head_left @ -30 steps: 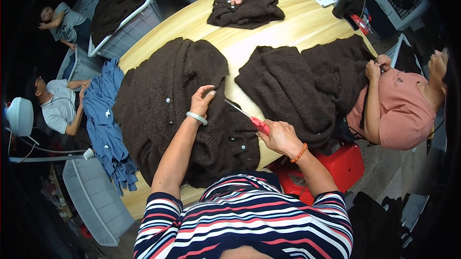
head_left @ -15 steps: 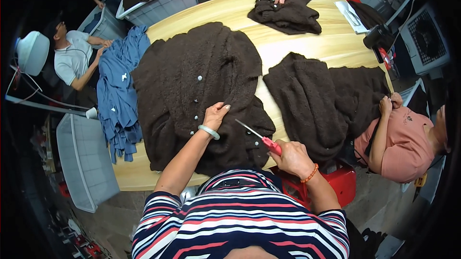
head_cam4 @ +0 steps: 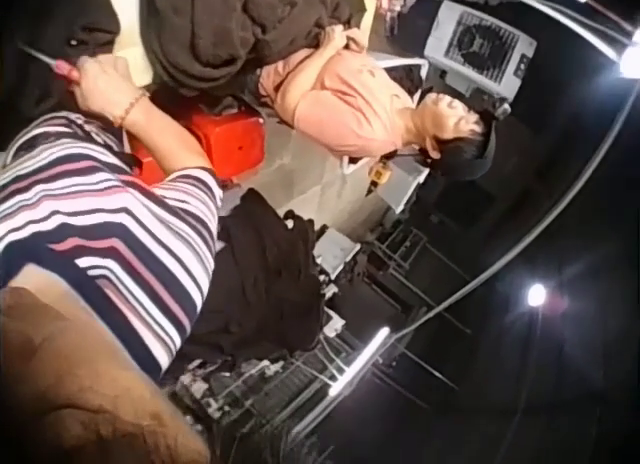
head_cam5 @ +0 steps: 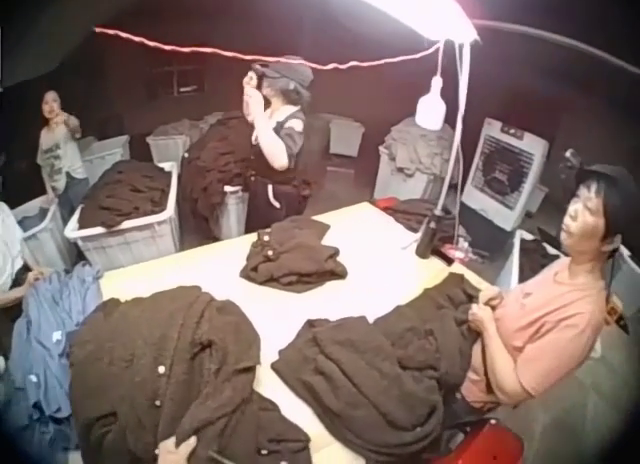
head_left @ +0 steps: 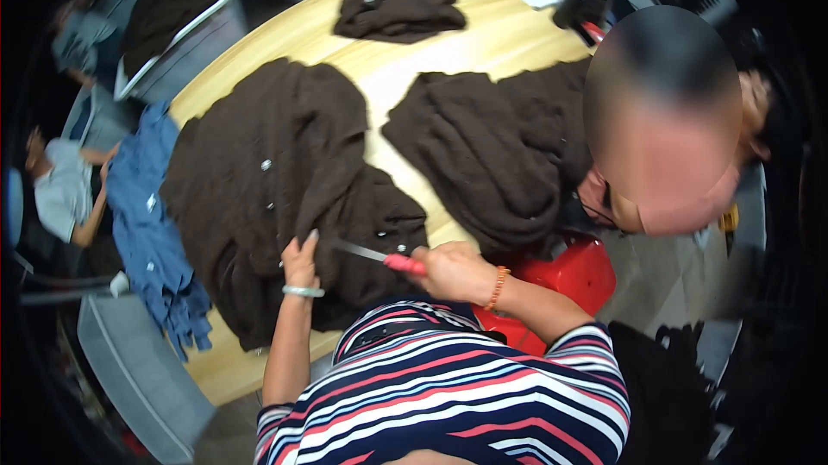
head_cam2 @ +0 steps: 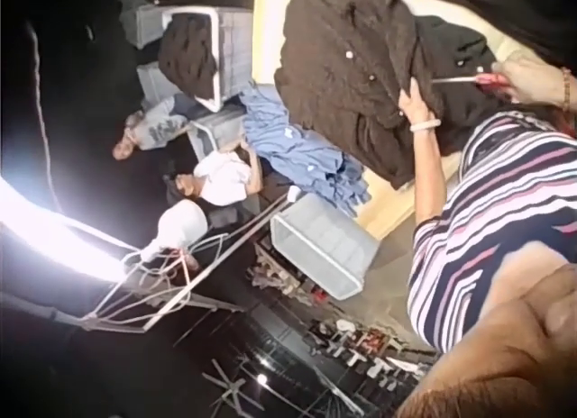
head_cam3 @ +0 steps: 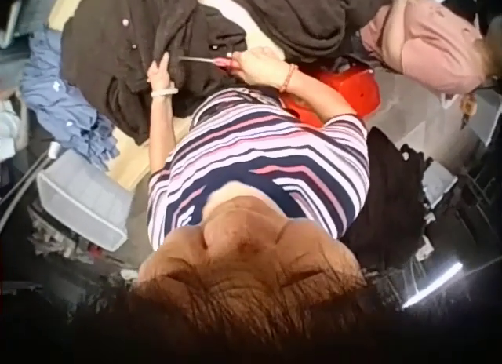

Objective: Trimming excess threads from garments using scissors.

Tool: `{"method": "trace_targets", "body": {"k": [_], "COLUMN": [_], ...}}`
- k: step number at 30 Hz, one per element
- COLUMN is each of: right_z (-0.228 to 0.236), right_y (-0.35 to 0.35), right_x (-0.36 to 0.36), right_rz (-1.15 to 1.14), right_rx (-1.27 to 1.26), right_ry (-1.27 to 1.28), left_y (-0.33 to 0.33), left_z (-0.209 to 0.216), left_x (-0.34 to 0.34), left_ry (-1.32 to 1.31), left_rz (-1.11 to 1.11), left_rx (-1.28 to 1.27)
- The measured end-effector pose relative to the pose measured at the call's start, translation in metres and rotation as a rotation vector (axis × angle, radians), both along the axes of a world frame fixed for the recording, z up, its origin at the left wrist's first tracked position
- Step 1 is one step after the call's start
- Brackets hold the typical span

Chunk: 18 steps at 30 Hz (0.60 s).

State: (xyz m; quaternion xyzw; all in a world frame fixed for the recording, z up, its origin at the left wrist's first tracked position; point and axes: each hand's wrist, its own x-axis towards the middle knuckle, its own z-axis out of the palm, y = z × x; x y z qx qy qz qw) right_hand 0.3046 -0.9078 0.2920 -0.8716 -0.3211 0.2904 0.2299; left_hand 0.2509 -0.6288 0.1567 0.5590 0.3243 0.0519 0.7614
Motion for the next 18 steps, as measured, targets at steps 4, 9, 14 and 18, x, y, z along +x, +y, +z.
{"method": "trace_targets", "body": {"k": [4,9,14,18], "right_z": [-0.006,-0.019,-0.008,0.001], "right_y": [0.005,-0.001,0.015,0.037], "right_x": [0.001,0.013,0.014,0.004], "right_rz": [0.084,-0.198,-0.056,0.147], "right_rx": [0.106,0.072,0.101,0.119], "right_ry": [0.020,-0.044,-0.083,-0.091], "left_y": [0.007,0.015,0.040,0.049], "left_z": [0.000,0.071,0.063,0.045], "left_x": [-0.006,-0.013,-0.021,-0.029], "left_ry": [-0.099,-0.194,0.072,-0.032], "left_rz": [-0.044,-0.091,0.096,0.084], "left_rx": [0.133,1.236,1.421,1.408]}}
